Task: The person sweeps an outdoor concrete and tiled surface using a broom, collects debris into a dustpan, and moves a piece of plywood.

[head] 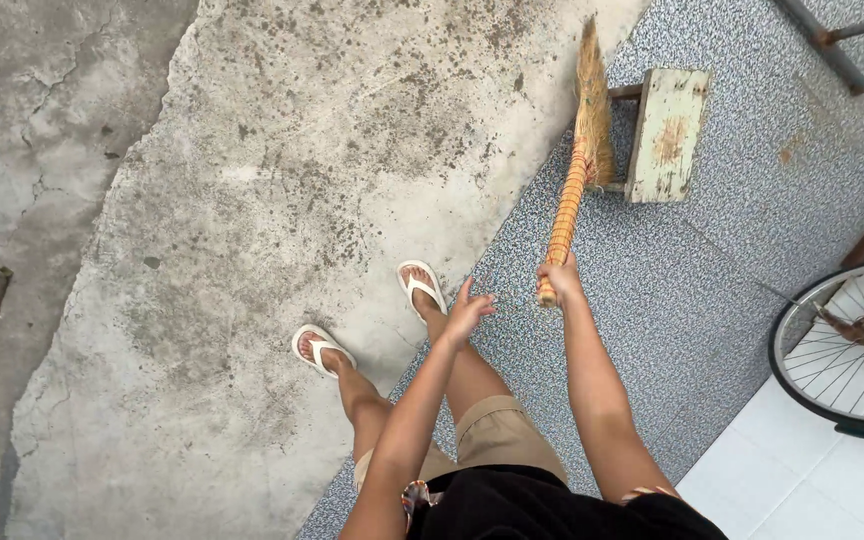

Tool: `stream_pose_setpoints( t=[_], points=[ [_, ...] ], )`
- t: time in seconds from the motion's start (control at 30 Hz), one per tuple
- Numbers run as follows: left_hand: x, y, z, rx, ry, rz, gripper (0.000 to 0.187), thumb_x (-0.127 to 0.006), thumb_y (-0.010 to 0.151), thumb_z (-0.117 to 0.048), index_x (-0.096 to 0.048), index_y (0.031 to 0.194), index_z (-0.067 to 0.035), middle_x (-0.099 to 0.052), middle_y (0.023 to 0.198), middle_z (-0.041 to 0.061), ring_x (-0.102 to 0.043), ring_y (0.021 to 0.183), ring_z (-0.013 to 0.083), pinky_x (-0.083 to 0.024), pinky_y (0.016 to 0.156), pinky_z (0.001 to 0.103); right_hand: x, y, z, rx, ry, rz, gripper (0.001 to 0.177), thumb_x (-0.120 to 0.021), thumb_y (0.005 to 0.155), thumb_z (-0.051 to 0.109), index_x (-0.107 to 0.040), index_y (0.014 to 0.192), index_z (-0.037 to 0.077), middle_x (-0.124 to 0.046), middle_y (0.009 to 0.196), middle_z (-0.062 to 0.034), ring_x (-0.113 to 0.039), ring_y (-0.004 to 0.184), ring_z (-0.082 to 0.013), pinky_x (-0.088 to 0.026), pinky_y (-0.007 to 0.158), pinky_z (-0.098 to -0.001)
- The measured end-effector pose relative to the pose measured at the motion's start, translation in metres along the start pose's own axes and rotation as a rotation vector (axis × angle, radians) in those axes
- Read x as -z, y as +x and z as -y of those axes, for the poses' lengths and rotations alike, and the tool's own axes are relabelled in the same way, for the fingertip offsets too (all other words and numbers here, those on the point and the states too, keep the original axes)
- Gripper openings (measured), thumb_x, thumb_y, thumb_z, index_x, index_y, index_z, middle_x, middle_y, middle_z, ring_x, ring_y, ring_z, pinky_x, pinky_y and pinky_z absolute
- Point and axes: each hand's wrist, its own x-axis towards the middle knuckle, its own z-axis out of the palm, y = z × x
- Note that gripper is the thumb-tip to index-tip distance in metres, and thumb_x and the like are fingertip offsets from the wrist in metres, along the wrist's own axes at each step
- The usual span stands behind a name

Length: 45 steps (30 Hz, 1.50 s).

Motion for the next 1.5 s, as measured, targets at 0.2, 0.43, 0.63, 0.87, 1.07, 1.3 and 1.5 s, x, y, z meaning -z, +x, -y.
stream_pose_setpoints(
  t=[0.2,0.43,0.63,0.87,1.07,1.3,1.5],
  points=[
    [0.035,0.006,-0.008,0.079,-0.15,-0.144,0.079,-0.067,0.087,-0.027,-0.028,0.155,-0.015,-0.067,0.117,0.008,-0.068,0.091,0.017,-0.05,0.068,0.033,-0.153,-0.009,-0.051,-0.099,0.091,0.23,0.075,-0.062,0.075,-0.011,-0.027,0.137,0.013,-0.058,0.086,-0.0163,-0.059,0.048,-0.0237,-0.051,0.038,-0.0403],
    [0.105,-0.054,-0.03,-0.068,-0.637,-0.048,0.058,-0.061,0.091,-0.011,-0.04,0.145,-0.015,-0.059,0.099,0.002,-0.06,0.073,0.01,-0.059,0.066,0.031,-0.205,-0.096,-0.033,-0.144,0.202,0.776,0.068,-0.061,0.085,-0.003,-0.035,0.148,0.0,-0.063,0.091,-0.0201,-0.061,0.05,-0.0201,-0.053,0.04,-0.0327],
    [0.1,-0.062,-0.044,0.155,-0.753,0.44,0.057,-0.061,0.089,-0.048,-0.056,0.129,-0.007,-0.061,0.072,0.003,-0.054,0.045,0.0133,-0.049,0.041,0.027,-0.147,-0.171,-0.011,-0.25,0.223,0.587,0.072,-0.056,0.078,-0.003,-0.029,0.142,0.02,-0.068,0.09,-0.0186,-0.07,0.059,-0.0258,-0.062,0.051,-0.0427],
    [0.109,-0.016,-0.054,0.274,-0.406,0.254,0.042,-0.075,0.096,-0.047,-0.059,0.108,-0.009,-0.055,0.067,-0.004,-0.049,0.044,0.009,-0.039,0.038,0.025,-0.217,-0.112,-0.052,-0.058,-0.089,0.234,0.046,-0.057,0.082,-0.002,-0.04,0.124,0.002,-0.06,0.076,-0.0183,-0.059,0.048,-0.0263,-0.052,0.039,-0.0421],
    [0.289,-0.079,-0.078,0.256,-0.759,-0.087,0.039,-0.069,0.086,-0.033,-0.068,0.113,-0.004,-0.073,0.091,0.013,-0.072,0.07,0.0236,-0.062,0.061,0.035,-0.407,-0.165,-0.117,-0.145,-0.065,0.395,0.025,-0.066,0.076,-0.003,-0.058,0.1,-0.007,-0.065,0.075,-0.0144,-0.066,0.054,-0.0234,-0.056,0.044,-0.0358],
    [0.426,-0.148,-0.136,-0.176,-0.685,-0.553,0.055,-0.07,0.091,-0.036,-0.051,0.139,-0.017,-0.061,0.08,0.006,-0.044,0.051,0.0144,-0.033,0.035,0.028,-0.565,-0.215,-0.077,-0.321,-0.219,0.914,0.035,-0.063,0.081,0.001,-0.051,0.114,0.003,-0.059,0.072,-0.0107,-0.061,0.048,-0.0207,-0.054,0.038,-0.0364],
    [0.399,-0.166,-0.198,-0.305,-0.581,-0.525,0.056,-0.071,0.087,-0.023,-0.041,0.133,-0.011,-0.062,0.103,0.011,-0.067,0.076,0.0148,-0.057,0.056,0.03,-0.543,-0.24,-0.015,-0.183,-0.184,1.062,0.053,-0.059,0.077,-0.003,-0.043,0.128,0.006,-0.062,0.079,-0.0151,-0.064,0.05,-0.0229,-0.055,0.042,-0.0346]
  ],
)
